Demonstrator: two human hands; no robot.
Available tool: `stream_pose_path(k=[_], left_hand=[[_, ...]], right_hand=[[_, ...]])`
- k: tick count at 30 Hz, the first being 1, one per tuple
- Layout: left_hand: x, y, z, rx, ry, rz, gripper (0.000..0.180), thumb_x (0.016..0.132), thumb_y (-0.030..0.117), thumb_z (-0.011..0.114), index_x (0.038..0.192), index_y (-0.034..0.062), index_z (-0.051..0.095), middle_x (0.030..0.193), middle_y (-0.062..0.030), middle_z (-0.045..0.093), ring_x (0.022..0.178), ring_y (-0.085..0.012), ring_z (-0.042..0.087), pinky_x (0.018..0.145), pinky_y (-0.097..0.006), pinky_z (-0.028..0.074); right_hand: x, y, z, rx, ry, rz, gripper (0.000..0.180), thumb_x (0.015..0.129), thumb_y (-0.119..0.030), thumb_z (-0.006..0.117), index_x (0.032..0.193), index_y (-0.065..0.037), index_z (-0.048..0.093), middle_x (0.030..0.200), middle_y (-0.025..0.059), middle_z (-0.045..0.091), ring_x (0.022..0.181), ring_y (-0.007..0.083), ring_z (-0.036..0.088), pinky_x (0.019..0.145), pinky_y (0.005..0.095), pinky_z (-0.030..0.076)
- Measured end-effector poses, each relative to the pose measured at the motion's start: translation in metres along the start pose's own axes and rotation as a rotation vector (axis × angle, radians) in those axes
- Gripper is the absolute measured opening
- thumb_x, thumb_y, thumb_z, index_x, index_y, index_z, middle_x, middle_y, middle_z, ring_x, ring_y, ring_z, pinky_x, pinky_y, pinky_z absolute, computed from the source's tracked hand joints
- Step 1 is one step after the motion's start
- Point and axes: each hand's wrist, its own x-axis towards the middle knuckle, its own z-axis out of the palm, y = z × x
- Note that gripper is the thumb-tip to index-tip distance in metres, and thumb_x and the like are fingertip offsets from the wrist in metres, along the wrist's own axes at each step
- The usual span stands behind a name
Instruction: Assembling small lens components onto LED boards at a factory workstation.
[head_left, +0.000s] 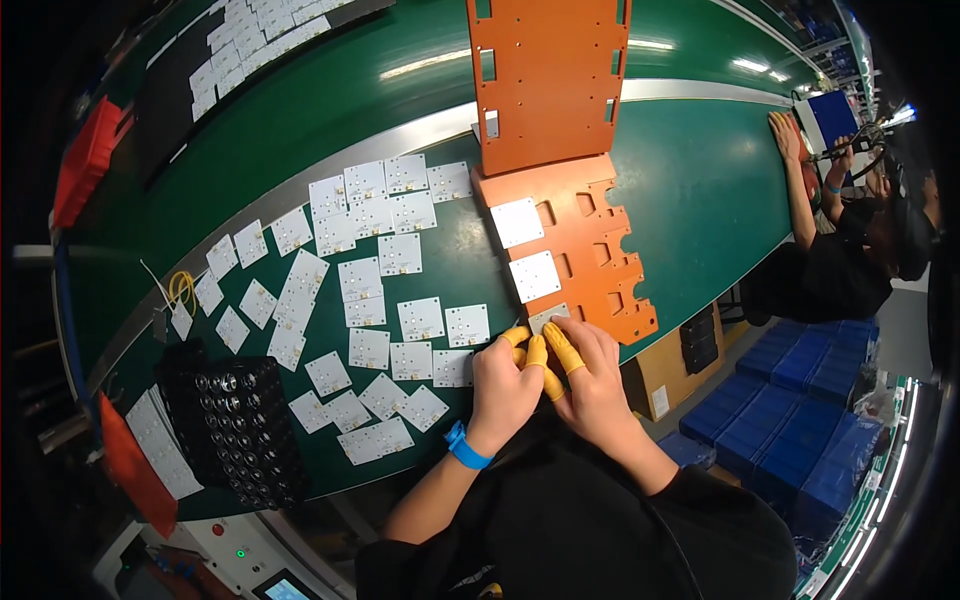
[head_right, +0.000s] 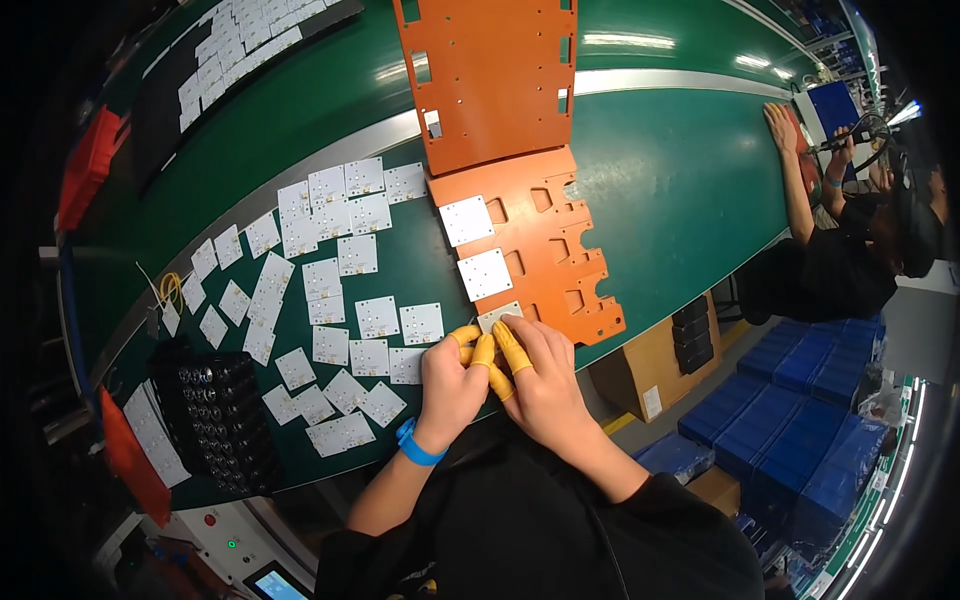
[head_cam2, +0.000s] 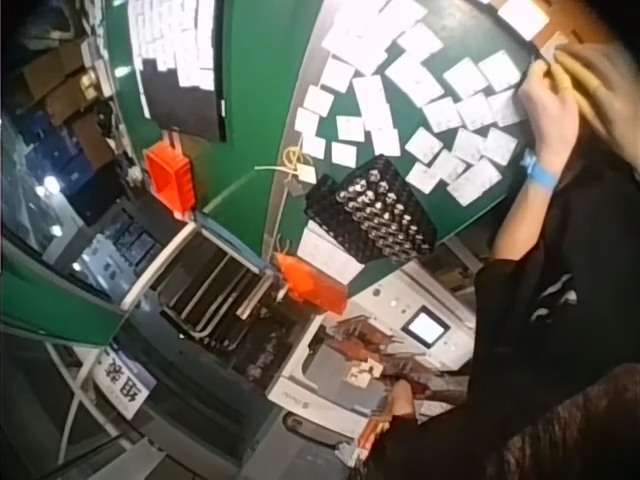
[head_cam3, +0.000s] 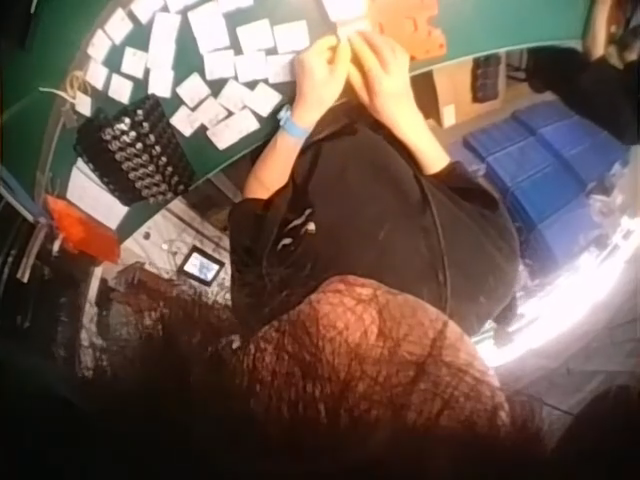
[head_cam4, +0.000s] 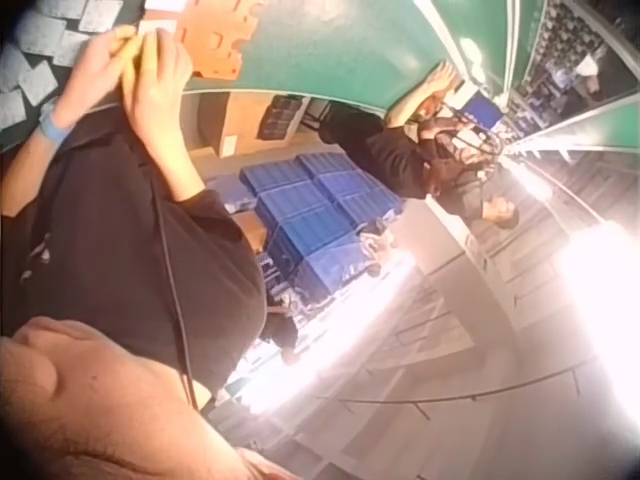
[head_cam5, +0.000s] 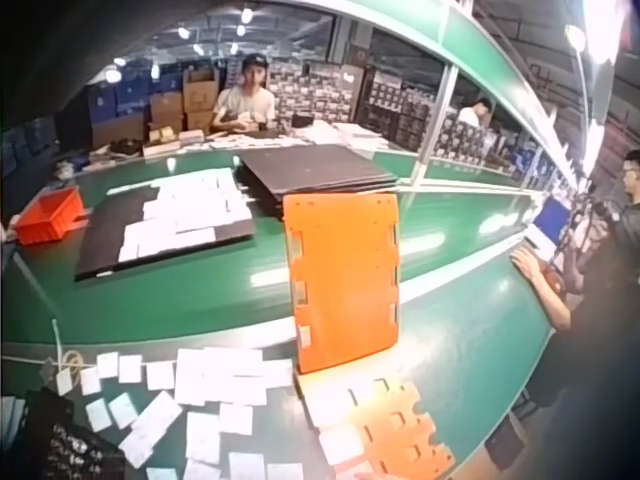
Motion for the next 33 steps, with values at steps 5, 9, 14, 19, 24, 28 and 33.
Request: stream_pose_path(k=[5, 9, 14, 19, 24, 28, 33], left_hand=[[0.007, 0.0, -0.009, -0.111, -0.103, -0.106, 0.021, 0.085, 0.002, 0.058, 0.098, -0.0144, 0.061, 0.065, -0.0185, 0.064, 0.051, -0.0194, 0.062, 0.05, -0.036, 0.048], [0.007, -0.001, -0.013, 0.102, -0.1, -0.02, 0.022, 0.085, 0.004, 0.058, 0.1, -0.0129, 0.062, 0.068, -0.023, 0.065, 0.053, -0.0284, 0.065, 0.051, -0.038, 0.051], [0.0, 0.003, -0.009, 0.716, 0.206, 0.339, 0.027, 0.086, 0.013, 0.062, 0.104, -0.0072, 0.065, 0.065, -0.0216, 0.065, 0.057, -0.0351, 0.066, 0.051, -0.043, 0.053], [-0.002, 0.006, -0.016, 1.004, 0.061, 0.306, 0.036, 0.084, 0.017, 0.065, 0.113, -0.004, 0.063, 0.058, -0.015, 0.063, 0.052, -0.0325, 0.066, 0.048, -0.043, 0.053], [0.001, 0.007, -0.03, 0.987, 0.16, 0.314, 0.036, 0.087, 0.017, 0.064, 0.115, -0.0037, 0.061, 0.059, -0.018, 0.062, 0.052, -0.0361, 0.064, 0.05, -0.045, 0.052], [0.003, 0.008, -0.033, 1.05, 0.198, 0.31, 0.038, 0.087, 0.022, 0.066, 0.113, -0.0062, 0.061, 0.059, -0.0181, 0.062, 0.052, -0.036, 0.064, 0.049, -0.045, 0.052], [0.008, 0.017, -0.032, 0.96, 0.178, 0.152, 0.043, 0.082, 0.023, 0.072, 0.11, -0.0078, 0.061, 0.067, -0.0212, 0.065, 0.061, -0.0386, 0.066, 0.054, -0.046, 0.053]], right_hand=[[0.001, -0.004, 0.002, -0.022, -0.006, -0.006, 0.04, 0.075, -0.007, 0.073, 0.109, 0.008, 0.061, 0.123, 0.018, 0.057, 0.106, 0.0364, 0.056, 0.089, 0.0433, 0.044], [0.0, 0.0, 0.005, -0.001, 0.016, -0.015, 0.035, 0.075, -0.005, 0.072, 0.106, 0.008, 0.062, 0.12, 0.0178, 0.058, 0.102, 0.036, 0.058, 0.087, 0.0428, 0.045], [0.004, 0.013, 0.0, 0.175, 0.027, 0.001, 0.03, 0.077, -0.001, 0.07, 0.106, 0.003, 0.064, 0.111, 0.0161, 0.062, 0.096, 0.0343, 0.06, 0.083, 0.0399, 0.047], [0.002, 0.017, -0.005, 0.344, 0.058, 0.134, 0.025, 0.08, 0.004, 0.067, 0.105, 0.002, 0.066, 0.105, 0.0154, 0.065, 0.089, 0.0319, 0.064, 0.076, 0.0345, 0.053], [0.0, 0.022, -0.008, 0.302, 0.038, 0.095, 0.022, 0.085, 0.002, 0.063, 0.107, 0.004, 0.066, 0.107, 0.0142, 0.066, 0.084, 0.0228, 0.067, 0.074, 0.0279, 0.052], [0.003, 0.018, -0.01, 0.355, 0.03, 0.155, 0.02, 0.086, 0.001, 0.063, 0.106, 0.003, 0.066, 0.106, 0.0138, 0.066, 0.086, 0.0218, 0.067, 0.075, 0.0279, 0.052], [0.01, 0.01, -0.009, 0.395, 0.022, 0.132, 0.02, 0.085, 0.003, 0.064, 0.105, 0.004, 0.066, 0.103, 0.0138, 0.066, 0.086, 0.0228, 0.066, 0.074, 0.0282, 0.052]])
